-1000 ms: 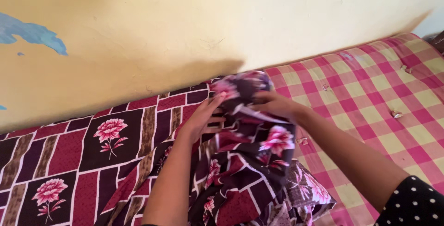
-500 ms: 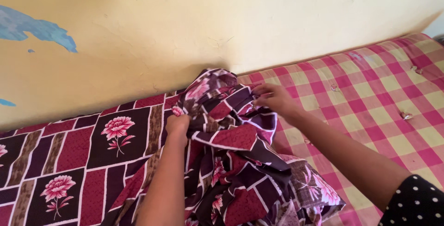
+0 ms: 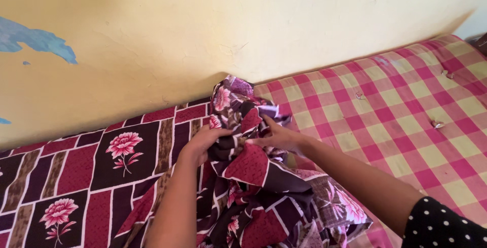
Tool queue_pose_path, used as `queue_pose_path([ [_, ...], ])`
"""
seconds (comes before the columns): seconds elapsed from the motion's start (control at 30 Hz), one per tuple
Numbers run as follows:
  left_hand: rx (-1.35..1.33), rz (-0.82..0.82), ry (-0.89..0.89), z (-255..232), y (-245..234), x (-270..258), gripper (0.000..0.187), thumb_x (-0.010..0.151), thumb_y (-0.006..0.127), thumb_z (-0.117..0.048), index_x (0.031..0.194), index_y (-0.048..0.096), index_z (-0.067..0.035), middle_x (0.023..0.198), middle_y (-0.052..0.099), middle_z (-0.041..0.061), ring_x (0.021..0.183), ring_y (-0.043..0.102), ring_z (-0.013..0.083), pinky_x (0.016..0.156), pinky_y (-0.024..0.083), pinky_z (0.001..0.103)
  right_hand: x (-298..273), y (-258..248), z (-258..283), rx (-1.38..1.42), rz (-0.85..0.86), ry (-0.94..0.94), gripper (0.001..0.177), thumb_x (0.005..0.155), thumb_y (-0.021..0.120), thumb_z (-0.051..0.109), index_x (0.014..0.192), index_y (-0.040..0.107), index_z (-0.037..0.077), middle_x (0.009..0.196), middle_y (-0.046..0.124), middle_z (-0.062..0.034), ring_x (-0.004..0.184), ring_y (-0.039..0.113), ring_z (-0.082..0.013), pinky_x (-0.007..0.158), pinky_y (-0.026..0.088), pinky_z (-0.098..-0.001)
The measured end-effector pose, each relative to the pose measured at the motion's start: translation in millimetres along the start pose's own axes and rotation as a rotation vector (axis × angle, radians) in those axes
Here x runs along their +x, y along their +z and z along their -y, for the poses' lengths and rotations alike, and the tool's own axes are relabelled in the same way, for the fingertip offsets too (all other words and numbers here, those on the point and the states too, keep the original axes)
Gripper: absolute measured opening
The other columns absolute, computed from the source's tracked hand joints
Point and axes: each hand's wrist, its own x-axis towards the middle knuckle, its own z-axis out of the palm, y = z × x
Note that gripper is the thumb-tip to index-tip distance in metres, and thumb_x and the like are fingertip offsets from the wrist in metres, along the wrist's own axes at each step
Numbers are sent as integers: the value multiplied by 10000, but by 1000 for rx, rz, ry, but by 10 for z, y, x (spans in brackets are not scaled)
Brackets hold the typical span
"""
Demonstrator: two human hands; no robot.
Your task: The person tucks the edges of a patterned bedsheet under a mattress by hand, smoothing the fabric along the length and corners of the bed.
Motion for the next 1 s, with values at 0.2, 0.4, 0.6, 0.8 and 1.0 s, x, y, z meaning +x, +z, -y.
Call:
queue_pose_path([
  [0.2, -109, 229, 33, -117, 144, -107, 290, 877, 740, -186, 1109, 718, -13, 972, 794, 133, 815, 773, 222, 769, 644, 391, 220, -227, -324, -90, -20, -175, 701, 895, 771, 466, 1364, 670, -46, 1030, 786, -199, 712, 618, -150, 645, 498, -314],
  [0.4, -241, 312, 8, -240, 252, -16, 285, 914, 690, -276, 1100, 710, -62, 972, 784, 104, 799, 767, 216, 757, 644, 384, -338, -135, -68, 109, -136, 14, 770, 934, 641, 535, 1520, 404, 95, 1281, 618, -128, 1086, 625, -221, 889, 518, -497],
  [0.6, -271, 366, 63, -494, 517, 95, 333, 934, 672, -352, 1113, 704, -72, 971, 771, 93, 785, 739, 216, 738, 610, 404, -308, 63, -50, 529, -30, -83, 753, 842, 740, 337, 1464, 360, 150, 1306, 676, -164, 1171, 690, -289, 1058, 528, -433],
  [0.8, -280, 431, 233, -649, 783, 122, 545, 902, 694, -447, 1288, 663, -65, 1234, 743, 95, 1108, 707, 219, 992, 556, 420, 21, -269, -238, 299, -362, -262, 307, 877, 715, 113, 1164, 732, 5, 1112, 779, -125, 1032, 717, -230, 971, 546, -379],
  [1.0, 97, 315, 196, -821, 714, -181, 911, 817, 569, -718, 1525, 409, -168, 1467, 575, 131, 1330, 592, 305, 1122, 431, 529, -310, -1484, -294, 189, -677, -226, 247, 913, 677, 112, 1134, 756, 34, 1010, 787, -129, 866, 741, -224, 798, 607, -360],
])
